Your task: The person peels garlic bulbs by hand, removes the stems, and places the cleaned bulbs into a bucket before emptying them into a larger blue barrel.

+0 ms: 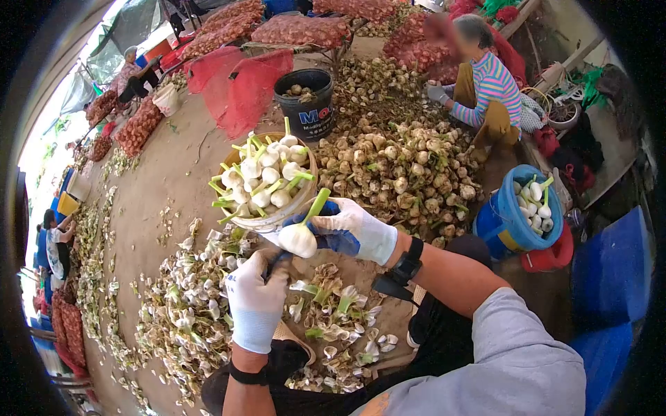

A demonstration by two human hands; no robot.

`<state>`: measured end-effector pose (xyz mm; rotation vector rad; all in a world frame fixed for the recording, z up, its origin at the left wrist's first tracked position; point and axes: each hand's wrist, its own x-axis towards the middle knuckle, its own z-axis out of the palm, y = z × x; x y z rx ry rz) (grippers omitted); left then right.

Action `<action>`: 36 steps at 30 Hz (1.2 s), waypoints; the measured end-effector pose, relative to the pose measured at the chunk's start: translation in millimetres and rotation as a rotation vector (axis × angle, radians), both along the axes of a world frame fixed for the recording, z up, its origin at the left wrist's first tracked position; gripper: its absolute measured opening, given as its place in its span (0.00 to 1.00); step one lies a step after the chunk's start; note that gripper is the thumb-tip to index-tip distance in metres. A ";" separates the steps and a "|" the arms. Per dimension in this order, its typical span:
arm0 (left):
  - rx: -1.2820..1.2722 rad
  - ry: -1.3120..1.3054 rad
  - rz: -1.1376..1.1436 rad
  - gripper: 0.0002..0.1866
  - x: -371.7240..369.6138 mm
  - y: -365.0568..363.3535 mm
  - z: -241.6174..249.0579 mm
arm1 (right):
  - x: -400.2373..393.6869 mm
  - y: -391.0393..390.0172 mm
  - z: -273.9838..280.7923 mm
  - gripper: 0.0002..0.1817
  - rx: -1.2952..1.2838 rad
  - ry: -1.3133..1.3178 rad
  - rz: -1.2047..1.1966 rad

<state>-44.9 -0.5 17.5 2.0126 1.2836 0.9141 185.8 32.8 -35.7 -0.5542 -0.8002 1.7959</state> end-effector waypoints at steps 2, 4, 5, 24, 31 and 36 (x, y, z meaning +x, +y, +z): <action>-0.171 -0.121 -0.028 0.09 2.0 -3.4 3.4 | -5.0 3.5 -8.9 0.22 -0.008 0.040 -0.011; -0.328 0.027 -0.636 0.08 -0.8 -15.1 -15.2 | -7.4 11.8 -19.3 0.23 -0.019 0.080 -0.015; -0.253 0.183 -0.649 0.08 3.3 -25.6 -18.8 | -6.6 18.0 -23.5 0.22 -0.065 0.143 -0.012; -0.253 0.644 -0.502 0.19 -37.3 -21.7 -20.6 | -17.3 126.3 33.0 0.17 0.451 -0.824 -0.464; -0.277 0.645 -0.430 0.16 -43.7 -16.8 -18.3 | -1.4 272.4 38.9 0.13 0.507 -1.102 -1.010; -0.349 0.749 -0.422 0.16 -47.3 -10.6 -21.5 | -12.8 322.7 16.6 0.18 0.411 -1.529 -0.872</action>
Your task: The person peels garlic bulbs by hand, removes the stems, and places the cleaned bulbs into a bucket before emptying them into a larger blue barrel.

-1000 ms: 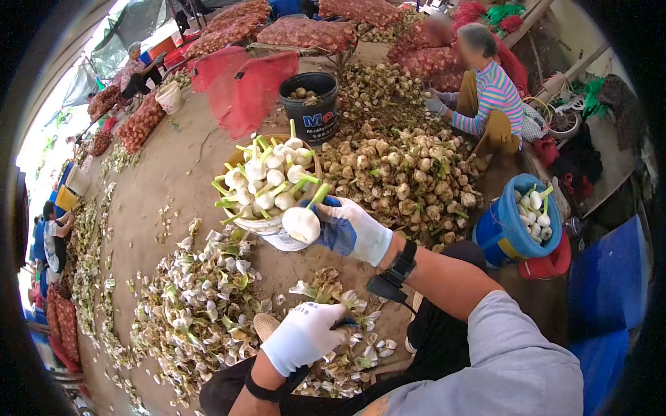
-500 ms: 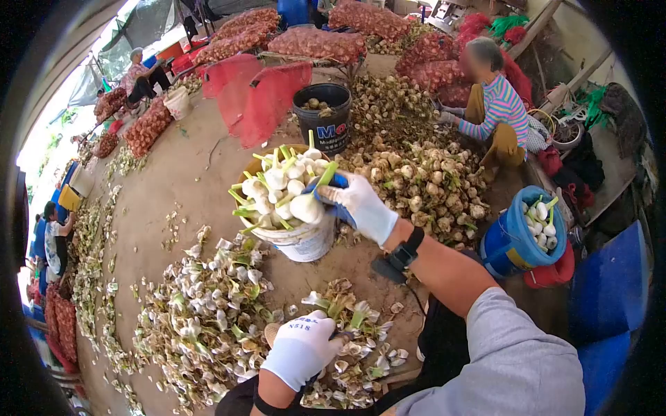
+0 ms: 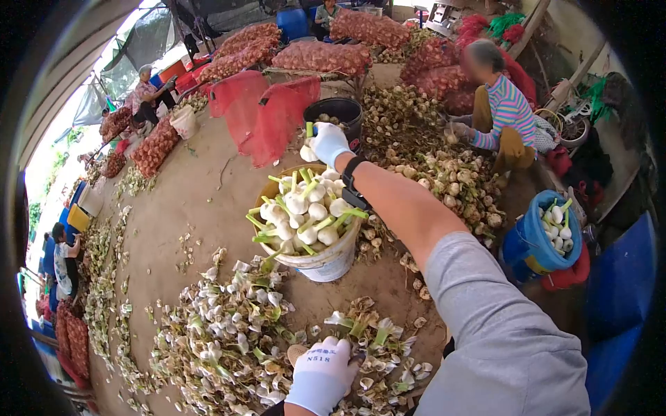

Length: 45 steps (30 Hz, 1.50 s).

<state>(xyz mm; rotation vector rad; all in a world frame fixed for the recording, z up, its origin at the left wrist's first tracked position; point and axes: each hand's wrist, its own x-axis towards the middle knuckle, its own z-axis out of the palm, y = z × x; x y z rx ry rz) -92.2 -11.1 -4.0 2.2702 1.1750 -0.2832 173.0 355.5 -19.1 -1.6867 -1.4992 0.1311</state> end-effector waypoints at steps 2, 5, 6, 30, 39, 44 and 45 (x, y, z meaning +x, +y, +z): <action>0.007 0.050 -0.022 0.17 0.4 4.0 -1.1 | -7.9 23.0 -19.8 0.18 0.003 -0.079 -0.021; 0.003 0.050 -0.017 0.17 7.2 9.9 -5.3 | -11.4 39.4 -37.0 0.22 -0.308 -0.140 0.154; 0.014 0.037 -0.026 0.17 9.7 11.1 -6.2 | -12.6 35.9 -36.7 0.22 -0.313 -0.138 0.155; 0.184 0.074 -0.129 0.13 85.3 6.1 -17.1 | 175.5 -361.6 -285.2 0.15 -1.069 -0.226 -0.283; 0.166 0.081 -0.138 0.16 87.0 13.4 -23.9 | 90.6 -401.7 -333.0 0.18 -1.003 -0.576 0.121; 0.165 0.090 -0.110 0.15 79.6 10.9 -25.1 | 53.9 -385.3 -323.3 0.17 -1.214 -0.375 0.210; 0.182 0.076 -0.111 0.14 76.6 10.6 -24.9 | 51.9 -382.3 -328.9 0.17 -1.206 -0.382 0.218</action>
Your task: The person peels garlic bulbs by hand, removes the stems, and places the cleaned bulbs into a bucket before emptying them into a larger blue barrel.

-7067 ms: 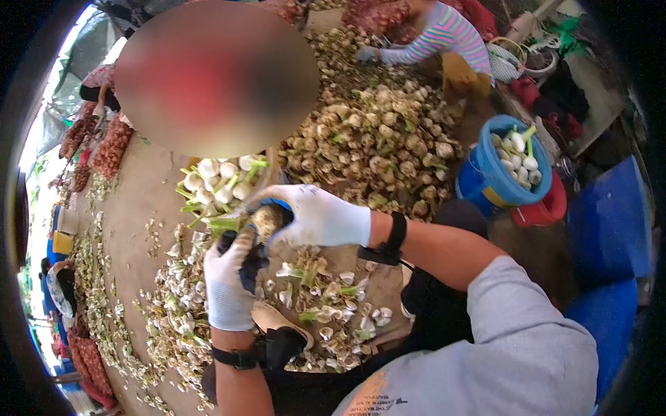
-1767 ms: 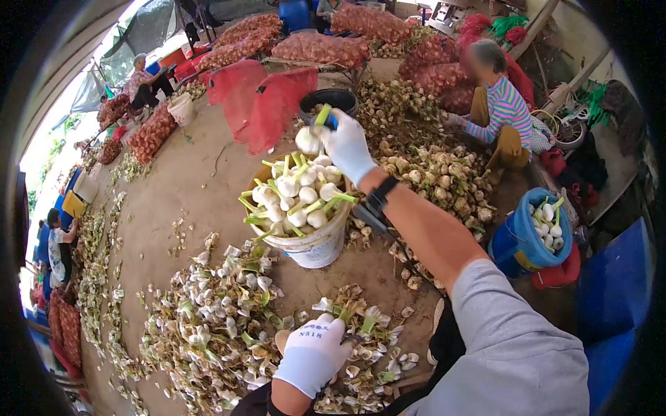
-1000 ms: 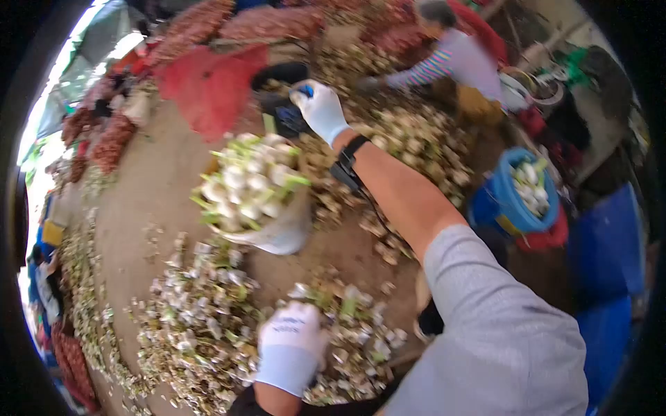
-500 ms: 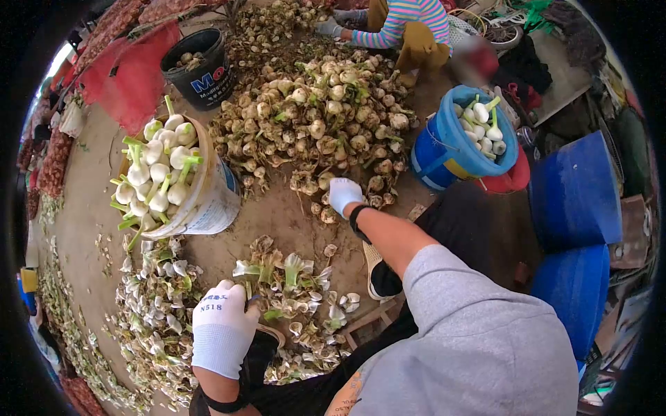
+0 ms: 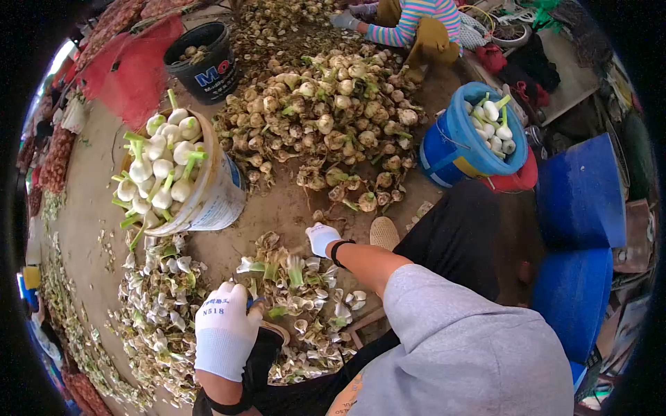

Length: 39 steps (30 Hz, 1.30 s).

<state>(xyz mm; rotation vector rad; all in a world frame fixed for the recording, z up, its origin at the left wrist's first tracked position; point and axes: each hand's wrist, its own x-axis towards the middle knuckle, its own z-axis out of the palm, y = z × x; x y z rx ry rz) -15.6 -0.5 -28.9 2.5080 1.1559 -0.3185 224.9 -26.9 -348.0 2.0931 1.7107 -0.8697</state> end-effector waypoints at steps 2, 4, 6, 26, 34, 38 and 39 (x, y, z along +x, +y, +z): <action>0.013 -0.022 0.013 0.14 -6.6 1.5 0.5 | 0.0 11.2 -14.3 0.18 0.074 0.341 -0.359; 0.040 -0.070 0.023 0.14 -13.1 3.3 1.2 | 9.0 26.7 27.5 0.17 0.060 0.724 -0.507; 0.057 -0.111 0.025 0.14 -16.9 4.2 1.4 | 18.9 51.2 67.3 0.21 -0.051 1.027 -0.585; 0.469 -0.705 0.006 0.13 25.1 -0.1 30.2 | -5.9 16.6 338.8 0.36 0.650 1.099 0.101; 0.515 -0.734 0.069 0.14 33.0 -2.5 38.5 | -2.0 24.4 334.4 0.34 0.628 1.363 0.016; 0.612 -0.632 0.128 0.15 29.6 -8.1 42.4 | 3.7 32.6 338.7 0.36 0.583 1.526 -0.258; 0.617 -0.645 0.164 0.15 27.5 -10.1 42.7 | 10.4 39.6 336.0 0.37 0.614 1.543 -0.317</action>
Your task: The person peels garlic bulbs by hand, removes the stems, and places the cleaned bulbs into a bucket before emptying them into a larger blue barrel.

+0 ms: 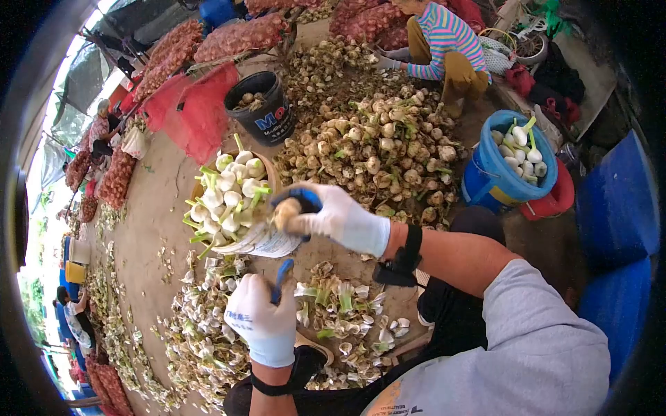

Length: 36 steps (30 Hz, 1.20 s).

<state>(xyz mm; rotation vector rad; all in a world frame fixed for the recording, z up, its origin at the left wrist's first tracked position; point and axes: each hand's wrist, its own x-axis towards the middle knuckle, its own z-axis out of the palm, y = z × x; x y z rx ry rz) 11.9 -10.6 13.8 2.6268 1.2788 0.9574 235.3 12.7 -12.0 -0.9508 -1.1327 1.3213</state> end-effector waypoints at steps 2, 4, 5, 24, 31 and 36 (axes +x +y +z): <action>-0.065 -0.069 0.004 0.14 -3.4 1.6 -2.3 | 8.9 1.0 -2.1 0.32 0.043 0.033 0.050; -0.705 -0.624 0.141 0.14 -0.4 6.4 2.6 | -3.7 -3.1 4.7 0.31 0.207 -0.149 0.022; -0.868 -0.826 0.091 0.15 -5.5 14.6 -5.4 | -6.7 -8.2 9.7 0.31 0.183 -0.180 0.062; -0.870 -0.948 0.121 0.10 -13.2 15.0 -0.7 | -36.5 -13.0 -9.6 0.28 -0.259 0.371 0.309; -0.827 -0.954 0.077 0.15 -14.3 12.8 -6.8 | -38.2 -12.5 -13.8 0.34 -0.237 0.339 0.198; -0.772 -0.792 0.034 0.14 -19.0 13.7 -14.4 | -39.3 -9.8 -15.3 0.38 -0.087 0.073 0.134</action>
